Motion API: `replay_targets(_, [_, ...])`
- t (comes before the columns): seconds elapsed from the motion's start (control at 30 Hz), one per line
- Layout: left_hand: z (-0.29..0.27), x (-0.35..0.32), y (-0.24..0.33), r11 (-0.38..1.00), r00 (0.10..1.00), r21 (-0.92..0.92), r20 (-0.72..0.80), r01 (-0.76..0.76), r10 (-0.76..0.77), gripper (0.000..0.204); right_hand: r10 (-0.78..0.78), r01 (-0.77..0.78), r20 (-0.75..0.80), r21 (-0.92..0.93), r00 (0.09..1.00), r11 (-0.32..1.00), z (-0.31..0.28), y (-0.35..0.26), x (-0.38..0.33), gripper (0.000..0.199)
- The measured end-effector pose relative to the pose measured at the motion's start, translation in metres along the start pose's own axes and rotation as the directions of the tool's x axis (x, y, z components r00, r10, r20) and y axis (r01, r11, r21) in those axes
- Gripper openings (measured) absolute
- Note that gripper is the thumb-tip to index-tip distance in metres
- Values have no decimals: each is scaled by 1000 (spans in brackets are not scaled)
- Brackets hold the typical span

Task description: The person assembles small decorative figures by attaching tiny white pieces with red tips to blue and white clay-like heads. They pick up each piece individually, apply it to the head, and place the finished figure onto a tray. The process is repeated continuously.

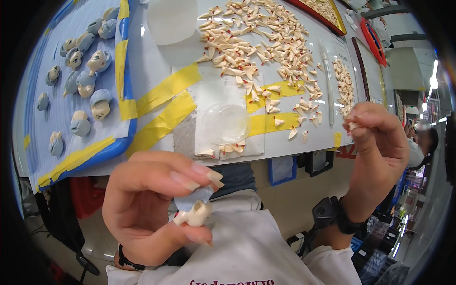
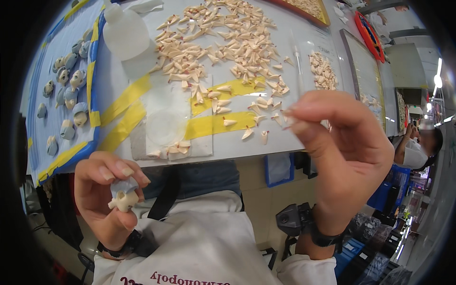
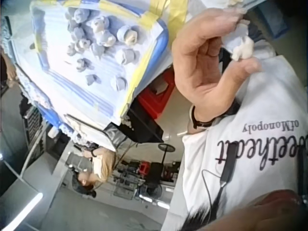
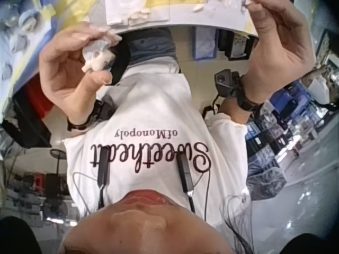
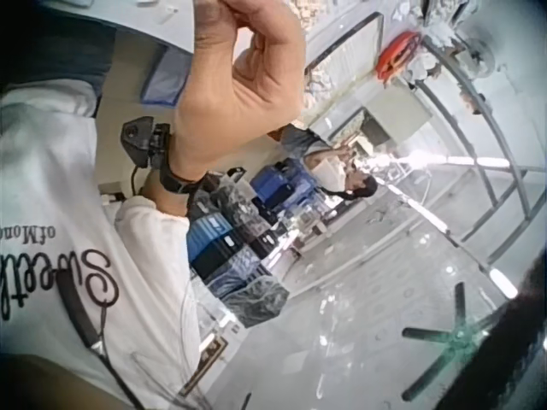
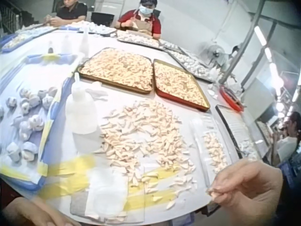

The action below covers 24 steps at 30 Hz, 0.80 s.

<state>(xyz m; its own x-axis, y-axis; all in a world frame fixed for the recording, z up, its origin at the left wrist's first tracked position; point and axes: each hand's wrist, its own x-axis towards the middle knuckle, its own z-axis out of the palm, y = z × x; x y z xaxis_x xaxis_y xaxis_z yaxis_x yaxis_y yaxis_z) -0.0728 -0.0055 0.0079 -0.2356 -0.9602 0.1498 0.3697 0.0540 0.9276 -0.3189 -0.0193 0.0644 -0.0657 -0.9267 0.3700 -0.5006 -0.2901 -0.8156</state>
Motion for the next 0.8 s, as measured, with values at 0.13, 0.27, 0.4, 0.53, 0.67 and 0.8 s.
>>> replay_targets(0.13, [-11, 2, -7, 993, 989, 13, 95, -118, 116, 51, -94, 95, 56, -30, 994, 995, 24, -12, 10, 13])
replay_targets(0.27, [-19, 5, -10, 985, 969, 12, 187, -169, 164, 47, -129, 135, 160, -29, 979, 990, 40, -14, 15, 13])
replay_targets(0.4, [-20, 3, -1, 990, 973, 57, 201, -126, 112, 45, -130, 151, 307, -46, 943, 987, 53, -17, 25, 15])
replay_targets(0.53, [-28, 7, -3, 979, 960, 115, 248, -166, 133, 43, -67, 157, 383, -210, 921, 965, 65, -23, 30, 15])
replay_targets(0.67, [-31, 8, -5, 977, 953, 100, 258, -191, 160, 42, -50, 184, 408, -296, 912, 937, 68, -30, 34, 17])
replay_targets(0.8, [-30, 8, 0, 985, 960, 95, 256, -141, 113, 41, -85, 214, 348, -350, 934, 912, 71, -28, 34, 17])
